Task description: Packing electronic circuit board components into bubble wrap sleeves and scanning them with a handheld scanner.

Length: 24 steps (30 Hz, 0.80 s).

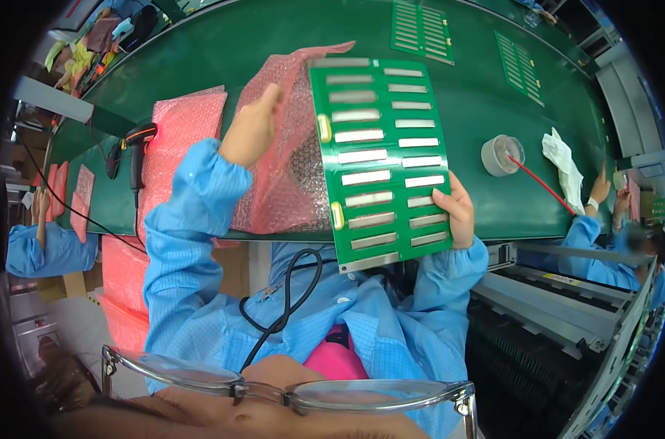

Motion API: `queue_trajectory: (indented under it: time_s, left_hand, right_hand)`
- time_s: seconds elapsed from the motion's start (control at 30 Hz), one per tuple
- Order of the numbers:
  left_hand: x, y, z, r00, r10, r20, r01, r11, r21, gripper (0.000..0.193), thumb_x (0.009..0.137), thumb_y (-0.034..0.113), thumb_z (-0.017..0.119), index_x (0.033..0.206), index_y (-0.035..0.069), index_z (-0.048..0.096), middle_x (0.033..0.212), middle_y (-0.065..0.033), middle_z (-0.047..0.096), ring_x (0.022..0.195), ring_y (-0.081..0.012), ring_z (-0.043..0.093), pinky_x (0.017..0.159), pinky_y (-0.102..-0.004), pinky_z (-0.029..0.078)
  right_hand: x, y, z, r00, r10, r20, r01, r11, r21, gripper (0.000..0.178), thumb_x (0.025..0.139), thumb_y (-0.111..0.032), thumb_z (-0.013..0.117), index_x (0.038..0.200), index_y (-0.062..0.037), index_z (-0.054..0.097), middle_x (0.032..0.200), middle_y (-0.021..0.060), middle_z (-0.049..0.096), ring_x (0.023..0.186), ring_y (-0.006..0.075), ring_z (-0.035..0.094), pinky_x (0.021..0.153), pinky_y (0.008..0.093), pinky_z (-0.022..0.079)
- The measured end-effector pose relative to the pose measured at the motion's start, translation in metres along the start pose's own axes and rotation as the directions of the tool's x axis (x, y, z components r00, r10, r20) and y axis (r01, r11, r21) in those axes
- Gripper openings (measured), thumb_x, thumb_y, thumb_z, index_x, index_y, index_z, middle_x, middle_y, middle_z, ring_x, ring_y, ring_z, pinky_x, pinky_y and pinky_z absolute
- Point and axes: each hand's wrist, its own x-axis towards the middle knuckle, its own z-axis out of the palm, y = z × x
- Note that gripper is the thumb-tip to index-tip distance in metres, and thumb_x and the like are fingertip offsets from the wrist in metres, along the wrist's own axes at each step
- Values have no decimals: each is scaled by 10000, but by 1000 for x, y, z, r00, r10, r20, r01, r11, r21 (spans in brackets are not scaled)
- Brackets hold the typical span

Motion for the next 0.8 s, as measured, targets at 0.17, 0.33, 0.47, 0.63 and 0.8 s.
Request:
queue_trajectory:
  time_s: [0.17, 0.33, 0.47, 0.63, 0.8]
  left_hand:
    - [4, 8, -4, 998, 15, 64, -23, 990, 139, 194, 761, 103, 498, 916, -13, 507, 890, -214, 565, 843, -427, 552, 735, -498, 446]
    - [-2, 21, -36, 979, 8, 202, -70, 952, 299, 429, 736, 112, 528, 1142, -1, 451, 1108, -190, 473, 930, -387, 528, 772, -429, 452]
    - [-9, 20, -53, 984, 59, 169, -106, 953, 284, 481, 724, 145, 544, 1151, -21, 398, 1129, -202, 438, 952, -398, 525, 763, -470, 462]
    - [-14, 29, -54, 956, 35, 290, -116, 957, 265, 514, 735, 81, 518, 1211, -29, 357, 1163, -208, 417, 924, -410, 536, 760, -474, 461]
    - [-18, 49, -51, 891, 121, 437, -238, 945, 224, 569, 717, -16, 486, 1267, -4, 339, 1200, -196, 387, 1004, -397, 495, 800, -423, 457]
  right_hand:
    - [-10, -14, 1, 983, 180, 19, -177, 977, -117, 474, 808, -28, 510, 1253, 63, 375, 1133, 171, 550, 993, 215, 573, 871, 303, 448]
    - [-1, -14, -3, 982, 189, 17, -180, 959, -219, 372, 823, -16, 505, 1185, 33, 434, 1094, 120, 568, 946, 164, 574, 847, 277, 449]
    - [-2, -18, -4, 984, 176, -3, -168, 936, -310, 379, 824, -21, 509, 1191, 33, 431, 1095, 109, 566, 942, 147, 565, 844, 260, 436]
    - [5, -39, 12, 977, 203, 64, -171, 929, -327, 404, 807, -41, 531, 1190, 44, 439, 1085, 111, 572, 949, 148, 568, 836, 260, 440]
    - [68, -41, 25, 928, 303, 214, -218, 913, -346, 426, 816, -81, 529, 1212, 43, 434, 1077, 112, 588, 883, 155, 607, 771, 264, 490]
